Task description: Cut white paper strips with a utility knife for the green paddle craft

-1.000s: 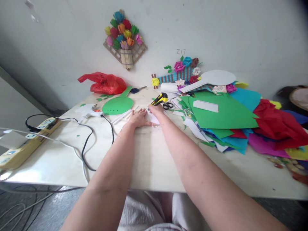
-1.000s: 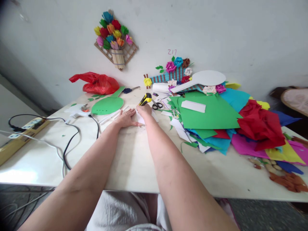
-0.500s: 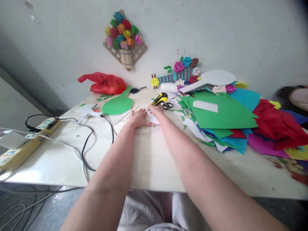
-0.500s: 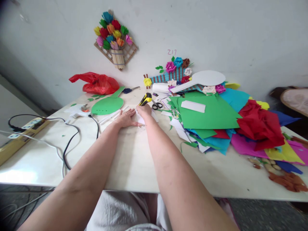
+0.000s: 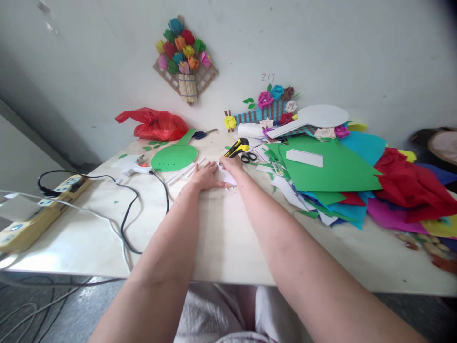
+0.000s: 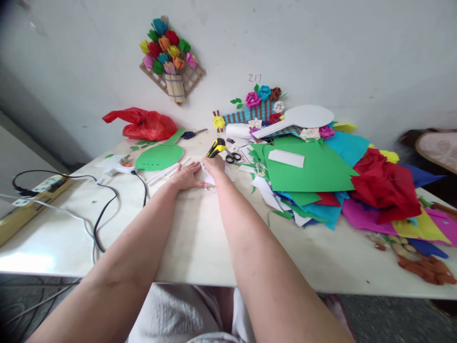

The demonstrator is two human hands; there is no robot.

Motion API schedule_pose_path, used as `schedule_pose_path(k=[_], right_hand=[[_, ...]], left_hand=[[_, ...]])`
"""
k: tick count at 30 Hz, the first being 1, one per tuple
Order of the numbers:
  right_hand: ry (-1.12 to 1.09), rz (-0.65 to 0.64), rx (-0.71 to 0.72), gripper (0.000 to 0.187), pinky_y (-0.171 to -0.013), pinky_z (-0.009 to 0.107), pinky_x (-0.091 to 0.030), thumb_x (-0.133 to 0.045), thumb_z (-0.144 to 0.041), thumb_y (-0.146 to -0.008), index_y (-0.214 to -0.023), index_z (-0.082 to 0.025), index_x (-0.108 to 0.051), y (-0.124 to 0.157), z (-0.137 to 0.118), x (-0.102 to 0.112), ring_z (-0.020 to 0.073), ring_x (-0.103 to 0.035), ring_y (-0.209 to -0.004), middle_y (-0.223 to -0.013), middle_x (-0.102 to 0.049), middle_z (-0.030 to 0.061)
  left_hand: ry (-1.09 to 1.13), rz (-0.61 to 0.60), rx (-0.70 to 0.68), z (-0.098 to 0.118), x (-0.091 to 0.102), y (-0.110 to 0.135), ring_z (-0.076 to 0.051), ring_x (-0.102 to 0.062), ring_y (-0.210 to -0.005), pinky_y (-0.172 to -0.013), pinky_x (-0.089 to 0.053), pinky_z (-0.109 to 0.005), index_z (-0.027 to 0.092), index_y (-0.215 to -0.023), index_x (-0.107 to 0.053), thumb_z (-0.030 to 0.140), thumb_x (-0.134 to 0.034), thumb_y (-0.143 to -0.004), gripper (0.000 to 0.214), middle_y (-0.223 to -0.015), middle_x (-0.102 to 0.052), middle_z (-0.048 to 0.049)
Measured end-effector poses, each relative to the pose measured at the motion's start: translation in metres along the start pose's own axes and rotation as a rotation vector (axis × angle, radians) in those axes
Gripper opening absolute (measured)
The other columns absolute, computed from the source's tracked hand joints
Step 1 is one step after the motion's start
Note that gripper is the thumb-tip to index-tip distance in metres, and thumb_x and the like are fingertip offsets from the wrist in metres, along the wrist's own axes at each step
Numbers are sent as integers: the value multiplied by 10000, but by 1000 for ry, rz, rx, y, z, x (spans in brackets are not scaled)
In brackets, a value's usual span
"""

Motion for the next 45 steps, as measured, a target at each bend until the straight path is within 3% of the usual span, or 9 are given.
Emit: schedule_pose_path(k=[17,45], right_hand=[[-38,5,-12,98,-658,287,-529,-570,-267,-697,-630,-202,-597,-1,4,-1,191,-664,-645,-602,-639,34],[-14,-13,-35,102,-644,260,-500,-574,-244,-711,-638,-187,-618,8,1,4,169,-637,-614,-559,-623,23]], left_hand=[[5,11,-5,-2,-2,-3,-343,-161,-1518,-1183,-27,-641,244,-1564,-286,866,-525,-707,1085,-1641,-238,-127],[1,15,-9,-2,-1,-3,-355,-163,-1515,-1167,-17,-666,270,-1552,-312,838,-551,-721,1035,-1639,-249,-122]])
Point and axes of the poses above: each hand's wrist, its own y-axis away from the middle knuckle, its own x-axis out of the back of the hand, z = x × y, the point moved 9 cm from there along -y, towards the middle knuckle
